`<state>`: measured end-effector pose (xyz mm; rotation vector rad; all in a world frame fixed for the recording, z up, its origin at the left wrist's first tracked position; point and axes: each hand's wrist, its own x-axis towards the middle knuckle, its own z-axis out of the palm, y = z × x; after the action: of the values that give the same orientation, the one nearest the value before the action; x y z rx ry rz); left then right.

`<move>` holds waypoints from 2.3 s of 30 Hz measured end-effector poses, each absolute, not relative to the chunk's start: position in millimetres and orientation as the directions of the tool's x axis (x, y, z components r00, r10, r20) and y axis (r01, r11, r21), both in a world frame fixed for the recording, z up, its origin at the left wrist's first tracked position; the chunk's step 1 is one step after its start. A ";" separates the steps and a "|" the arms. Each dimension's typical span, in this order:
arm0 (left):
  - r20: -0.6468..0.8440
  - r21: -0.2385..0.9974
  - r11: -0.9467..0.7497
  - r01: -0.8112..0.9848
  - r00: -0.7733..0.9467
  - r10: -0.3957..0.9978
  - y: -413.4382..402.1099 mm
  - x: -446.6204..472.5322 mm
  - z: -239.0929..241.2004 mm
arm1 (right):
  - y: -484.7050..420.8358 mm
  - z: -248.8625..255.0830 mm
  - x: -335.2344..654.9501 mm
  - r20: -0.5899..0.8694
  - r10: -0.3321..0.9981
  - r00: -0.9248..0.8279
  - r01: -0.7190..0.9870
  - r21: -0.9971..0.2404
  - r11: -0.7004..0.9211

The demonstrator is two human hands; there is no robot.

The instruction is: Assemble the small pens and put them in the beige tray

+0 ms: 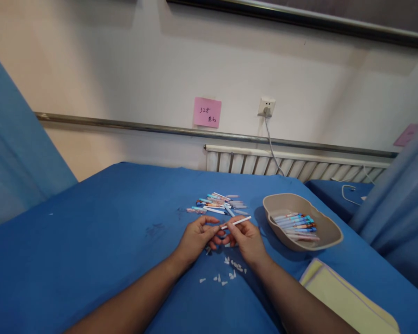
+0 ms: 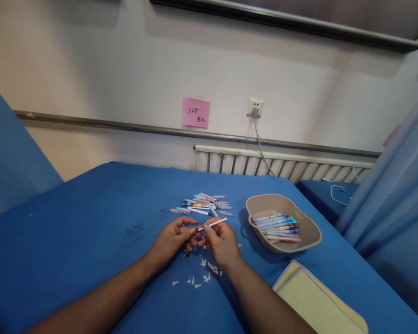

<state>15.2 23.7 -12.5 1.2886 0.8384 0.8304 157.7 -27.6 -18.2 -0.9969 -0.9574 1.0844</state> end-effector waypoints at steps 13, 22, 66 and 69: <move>-0.080 0.992 0.120 -0.049 0.494 0.866 22.4 15.0 -7.1 | -28.5 -16.7 157.9 0.119 0.964 0.236 -0.250 -0.952 0.179; 0.014 0.997 -0.001 -0.073 0.190 0.982 51.7 -4.8 -2.6 | -22.3 -12.0 176.3 0.099 0.921 0.378 -0.261 -0.943 0.209; 0.132 0.249 -0.812 0.527 0.812 0.568 6.8 25.8 -6.3 | -7.7 -23.5 186.0 0.049 0.918 0.393 -0.330 -0.924 0.190; 0.145 0.241 -0.813 0.531 0.808 0.571 7.7 24.4 -8.3 | -7.5 -24.2 186.4 0.052 0.920 0.389 -0.328 -0.925 0.191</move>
<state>24.4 7.7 -8.3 2.8054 0.8633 0.3139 186.4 -7.5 -24.2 -1.0103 -0.7273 0.9944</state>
